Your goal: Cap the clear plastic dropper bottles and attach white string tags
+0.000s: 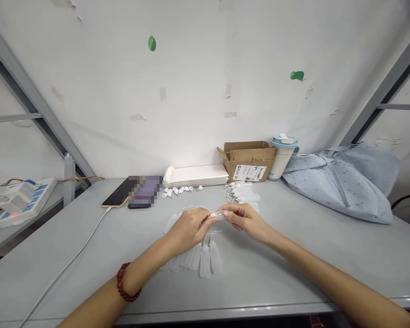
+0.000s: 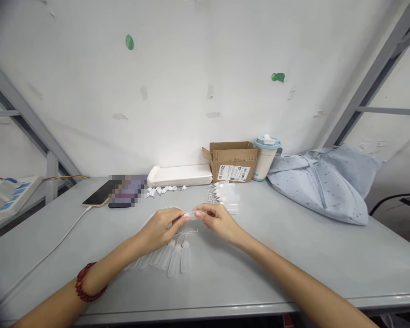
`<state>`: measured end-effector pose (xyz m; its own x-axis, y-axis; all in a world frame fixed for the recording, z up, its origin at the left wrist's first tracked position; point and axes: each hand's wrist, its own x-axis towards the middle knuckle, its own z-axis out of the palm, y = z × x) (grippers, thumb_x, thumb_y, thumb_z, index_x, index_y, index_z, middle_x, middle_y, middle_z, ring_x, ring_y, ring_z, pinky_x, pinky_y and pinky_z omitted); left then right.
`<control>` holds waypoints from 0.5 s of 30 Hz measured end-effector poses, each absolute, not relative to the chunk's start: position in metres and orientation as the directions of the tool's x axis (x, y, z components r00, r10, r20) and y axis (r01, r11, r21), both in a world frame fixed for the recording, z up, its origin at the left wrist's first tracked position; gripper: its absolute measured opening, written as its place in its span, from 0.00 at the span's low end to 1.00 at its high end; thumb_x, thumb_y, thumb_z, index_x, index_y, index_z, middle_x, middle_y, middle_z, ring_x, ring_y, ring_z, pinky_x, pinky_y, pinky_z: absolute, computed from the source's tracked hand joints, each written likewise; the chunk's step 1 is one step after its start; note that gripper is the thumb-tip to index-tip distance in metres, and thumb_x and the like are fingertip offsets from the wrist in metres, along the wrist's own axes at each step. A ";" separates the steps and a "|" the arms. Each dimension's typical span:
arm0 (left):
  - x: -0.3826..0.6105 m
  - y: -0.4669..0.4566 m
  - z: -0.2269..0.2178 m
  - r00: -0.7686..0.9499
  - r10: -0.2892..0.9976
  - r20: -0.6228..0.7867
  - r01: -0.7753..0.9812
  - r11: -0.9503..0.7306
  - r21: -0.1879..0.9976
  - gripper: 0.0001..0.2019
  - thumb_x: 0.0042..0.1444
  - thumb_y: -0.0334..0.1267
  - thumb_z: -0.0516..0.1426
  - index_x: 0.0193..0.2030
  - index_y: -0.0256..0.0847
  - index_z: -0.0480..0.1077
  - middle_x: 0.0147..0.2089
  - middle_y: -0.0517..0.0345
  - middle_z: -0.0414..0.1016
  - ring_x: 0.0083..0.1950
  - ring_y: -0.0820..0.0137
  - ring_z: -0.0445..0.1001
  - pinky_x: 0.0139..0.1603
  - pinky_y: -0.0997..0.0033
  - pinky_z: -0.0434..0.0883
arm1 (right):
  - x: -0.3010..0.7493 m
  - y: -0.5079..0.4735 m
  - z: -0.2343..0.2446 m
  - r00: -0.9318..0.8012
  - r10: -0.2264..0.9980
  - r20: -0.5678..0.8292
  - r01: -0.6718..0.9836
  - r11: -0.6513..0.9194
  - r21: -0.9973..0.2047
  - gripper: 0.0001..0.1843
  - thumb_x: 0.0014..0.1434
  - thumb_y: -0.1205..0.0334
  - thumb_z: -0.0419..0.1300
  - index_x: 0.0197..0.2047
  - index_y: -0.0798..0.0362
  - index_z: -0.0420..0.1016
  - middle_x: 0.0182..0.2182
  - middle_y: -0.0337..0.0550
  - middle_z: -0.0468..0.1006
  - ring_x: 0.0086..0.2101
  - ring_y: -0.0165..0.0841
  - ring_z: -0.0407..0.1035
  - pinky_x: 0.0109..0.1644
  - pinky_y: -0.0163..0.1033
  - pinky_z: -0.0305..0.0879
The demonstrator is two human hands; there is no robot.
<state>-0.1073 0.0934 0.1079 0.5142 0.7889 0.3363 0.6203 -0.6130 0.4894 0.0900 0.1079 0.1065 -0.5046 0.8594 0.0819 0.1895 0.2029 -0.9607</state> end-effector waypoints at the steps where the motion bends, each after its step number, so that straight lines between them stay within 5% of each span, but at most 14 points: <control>1: -0.109 0.096 0.108 0.509 0.793 0.335 0.629 -0.608 0.484 0.16 0.63 0.41 0.45 0.27 0.39 0.65 0.25 0.59 0.67 0.27 0.72 0.63 0.30 0.73 0.58 | 0.090 0.109 0.107 -0.492 0.866 0.096 0.207 0.223 -0.952 0.20 0.58 0.48 0.53 0.40 0.57 0.74 0.18 0.33 0.55 0.21 0.25 0.49 0.24 0.33 0.47; 8: -0.140 0.125 0.113 0.361 0.874 0.327 0.788 -0.473 0.394 0.12 0.61 0.38 0.46 0.35 0.39 0.69 0.36 0.55 0.73 0.37 0.67 0.70 0.36 0.70 0.64 | 0.110 0.133 0.107 -0.249 0.894 0.372 0.395 0.444 -0.804 0.21 0.61 0.49 0.48 0.45 0.55 0.72 0.27 0.40 0.70 0.26 0.30 0.61 0.29 0.35 0.57; 12: -0.169 0.144 0.112 0.271 0.902 0.336 0.945 -0.317 0.087 0.12 0.59 0.33 0.47 0.43 0.35 0.69 0.45 0.46 0.70 0.49 0.58 0.67 0.47 0.61 0.65 | 0.132 0.159 0.102 -0.144 0.789 0.597 0.610 0.546 -0.575 0.19 0.61 0.51 0.49 0.45 0.54 0.72 0.37 0.47 0.74 0.30 0.34 0.65 0.34 0.39 0.63; 15: -0.187 0.152 0.110 0.193 0.941 0.278 0.981 -0.176 -0.086 0.13 0.58 0.30 0.46 0.46 0.33 0.69 0.46 0.41 0.68 0.50 0.53 0.65 0.46 0.58 0.66 | 0.147 0.175 0.098 -0.161 0.720 0.675 0.703 0.563 -0.434 0.17 0.61 0.54 0.50 0.46 0.54 0.72 0.35 0.48 0.75 0.29 0.35 0.65 0.33 0.40 0.64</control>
